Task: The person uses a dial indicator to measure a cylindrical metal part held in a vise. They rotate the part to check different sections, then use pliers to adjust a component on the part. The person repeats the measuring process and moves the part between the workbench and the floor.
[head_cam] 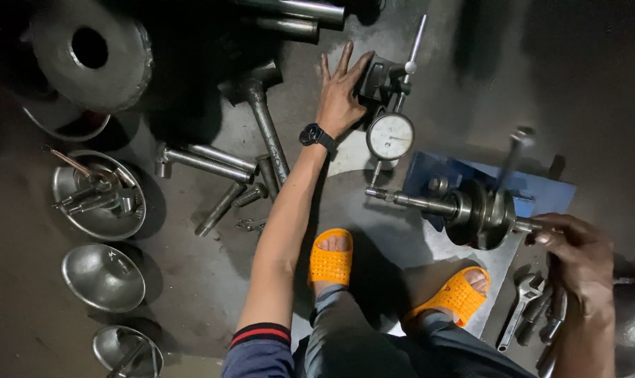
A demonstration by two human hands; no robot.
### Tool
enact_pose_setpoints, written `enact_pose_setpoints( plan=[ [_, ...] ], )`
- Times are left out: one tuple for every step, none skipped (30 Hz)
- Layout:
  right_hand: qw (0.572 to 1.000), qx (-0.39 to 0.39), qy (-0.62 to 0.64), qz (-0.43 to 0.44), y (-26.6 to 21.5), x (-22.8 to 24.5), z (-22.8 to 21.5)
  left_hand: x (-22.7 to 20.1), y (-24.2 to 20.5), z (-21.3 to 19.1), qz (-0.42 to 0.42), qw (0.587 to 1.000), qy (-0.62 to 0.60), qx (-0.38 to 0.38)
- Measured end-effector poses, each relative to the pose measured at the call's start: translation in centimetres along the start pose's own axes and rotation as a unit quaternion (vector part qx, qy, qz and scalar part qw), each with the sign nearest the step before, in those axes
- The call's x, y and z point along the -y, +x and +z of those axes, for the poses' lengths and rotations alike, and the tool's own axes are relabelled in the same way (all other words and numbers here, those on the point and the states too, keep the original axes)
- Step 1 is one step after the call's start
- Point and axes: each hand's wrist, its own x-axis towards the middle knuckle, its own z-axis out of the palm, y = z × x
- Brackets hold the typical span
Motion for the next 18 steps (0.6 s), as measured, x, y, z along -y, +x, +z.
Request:
enact_pose_setpoints(
  plan=[
    [0.998, 0.006, 0.058, -0.010, -0.1, 0.3, 0.2, 0.1, 0.0, 0.0, 0.001, 1.000, 0.004, 0.005],
    [0.993, 0.012, 0.116, -0.020, -0.1, 0.7, 0.5, 0.2, -0.1, 0.1, 0.003, 1.000, 0.007, 0.010],
    [0.993, 0.012, 0.116, -0.020, -0.1, 0.4, 0.3, 0.0, 0.0, -0.1, 0.003, 1.000, 0.007, 0.010],
    [0.993, 0.020, 0.115, -0.017, 0.0, 0.1, 0.1, -0.2, 0.0, -0.4, -0.001, 1.000, 0.006, 0.013],
    [0.993, 0.028, 0.114, -0.014, 0.0, -0.2, -0.1, -0.5, 0.1, -0.6, -0.006, 1.000, 0.004, 0.016],
    [0.993, 0.028, 0.114, -0.015, -0.1, 1.1, 0.4, -0.4, 0.0, -0.5, -0.006, 1.000, 0.005, 0.016],
    [0.985, 0.022, 0.170, -0.007, -0.2, 2.4, 0.9, -0.3, 0.0, -0.5, -0.001, 1.000, -0.001, 0.011],
    [0.974, 0.016, 0.226, 0.001, -0.3, 3.7, 1.4, -0.3, 0.0, -0.4, 0.005, 1.000, -0.007, 0.006],
    [0.974, 0.015, 0.227, 0.001, -0.3, 3.8, 1.5, -0.3, 0.1, -0.5, 0.005, 1.000, -0.007, 0.006],
    [0.970, 0.021, 0.241, -0.019, -0.3, 3.9, 1.6, -0.4, 0.1, -0.5, 0.005, 1.000, -0.010, 0.005],
    [0.966, 0.028, 0.256, -0.039, -0.3, 4.0, 1.7, -0.5, 0.1, -0.6, 0.004, 1.000, -0.014, 0.004],
    [0.966, 0.028, 0.256, -0.039, -0.3, 3.9, 1.8, -0.4, 0.1, -0.6, 0.004, 1.000, -0.014, 0.004],
    [0.966, 0.019, 0.257, -0.030, -0.3, 3.8, 1.9, -0.4, 0.1, -0.6, 0.000, 1.000, -0.011, 0.011],
    [0.966, 0.010, 0.258, -0.021, -0.4, 3.6, 1.9, -0.4, 0.1, -0.5, -0.005, 1.000, -0.008, 0.019],
    [0.966, 0.010, 0.258, -0.020, -0.4, 3.9, 2.1, -0.2, 0.1, -0.4, -0.005, 1.000, -0.009, 0.019],
    [0.969, 0.013, 0.245, -0.029, -0.5, 4.1, 2.2, -0.1, 0.0, -0.3, 0.003, 1.000, -0.011, 0.013],
    [0.972, 0.016, 0.232, -0.038, -0.6, 4.4, 2.4, 0.0, 0.0, -0.2, 0.010, 1.000, -0.013, 0.008],
    [0.972, 0.016, 0.232, -0.038, -0.7, 4.6, 2.4, -0.1, 0.0, -0.3, 0.010, 1.000, -0.013, 0.008]
  ],
)
